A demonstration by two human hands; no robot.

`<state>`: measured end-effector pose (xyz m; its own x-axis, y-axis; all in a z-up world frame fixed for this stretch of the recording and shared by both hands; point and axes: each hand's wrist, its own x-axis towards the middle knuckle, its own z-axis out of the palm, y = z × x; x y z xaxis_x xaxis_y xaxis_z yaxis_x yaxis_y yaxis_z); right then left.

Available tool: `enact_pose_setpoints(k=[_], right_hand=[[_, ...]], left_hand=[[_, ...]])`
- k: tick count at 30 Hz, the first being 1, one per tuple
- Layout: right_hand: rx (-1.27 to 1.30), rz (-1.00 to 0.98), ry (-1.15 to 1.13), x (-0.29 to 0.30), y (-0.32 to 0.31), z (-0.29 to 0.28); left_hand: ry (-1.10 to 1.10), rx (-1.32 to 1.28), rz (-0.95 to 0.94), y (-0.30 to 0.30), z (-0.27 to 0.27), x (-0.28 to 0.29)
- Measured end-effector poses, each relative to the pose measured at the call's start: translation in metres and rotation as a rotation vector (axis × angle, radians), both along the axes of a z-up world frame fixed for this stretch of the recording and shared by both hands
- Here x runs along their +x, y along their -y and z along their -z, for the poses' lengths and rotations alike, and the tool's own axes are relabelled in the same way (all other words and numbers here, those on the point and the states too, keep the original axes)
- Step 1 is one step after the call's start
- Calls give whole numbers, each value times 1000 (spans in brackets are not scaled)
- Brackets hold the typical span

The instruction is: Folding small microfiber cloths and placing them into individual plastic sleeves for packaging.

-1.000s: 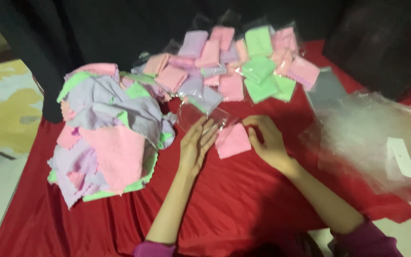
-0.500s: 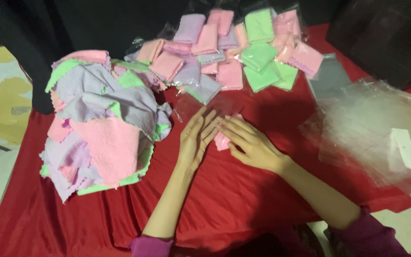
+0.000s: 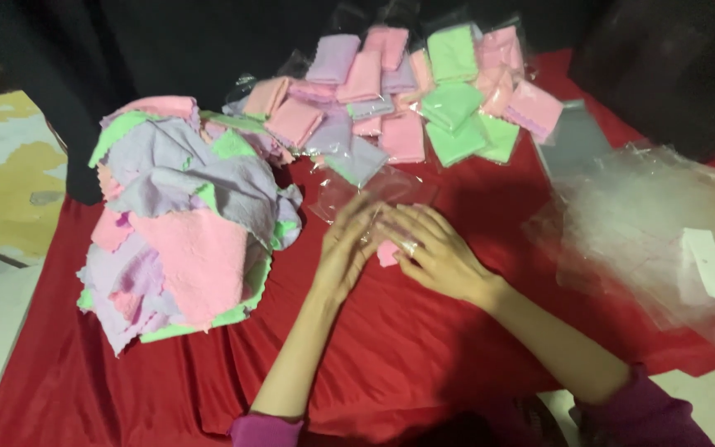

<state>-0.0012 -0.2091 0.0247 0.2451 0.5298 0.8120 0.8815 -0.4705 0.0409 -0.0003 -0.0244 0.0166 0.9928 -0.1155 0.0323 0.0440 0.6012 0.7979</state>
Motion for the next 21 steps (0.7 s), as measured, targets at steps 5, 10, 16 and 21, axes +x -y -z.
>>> enact_pose_setpoints(k=[5, 10, 16, 21], right_hand=[[-42, 24, -42, -3, 3, 2], [-52, 23, -29, 2, 3, -1], [-59, 41, -40, -1, 4, -2], [-76, 35, -79, -1, 5, -3]], left_hand=[[-38, 17, -146, -29, 13, 14], [-33, 41, -282, -47, 37, 39], [-48, 46, -286, -44, 22, 30], [-106, 47, -269, -45, 23, 30]])
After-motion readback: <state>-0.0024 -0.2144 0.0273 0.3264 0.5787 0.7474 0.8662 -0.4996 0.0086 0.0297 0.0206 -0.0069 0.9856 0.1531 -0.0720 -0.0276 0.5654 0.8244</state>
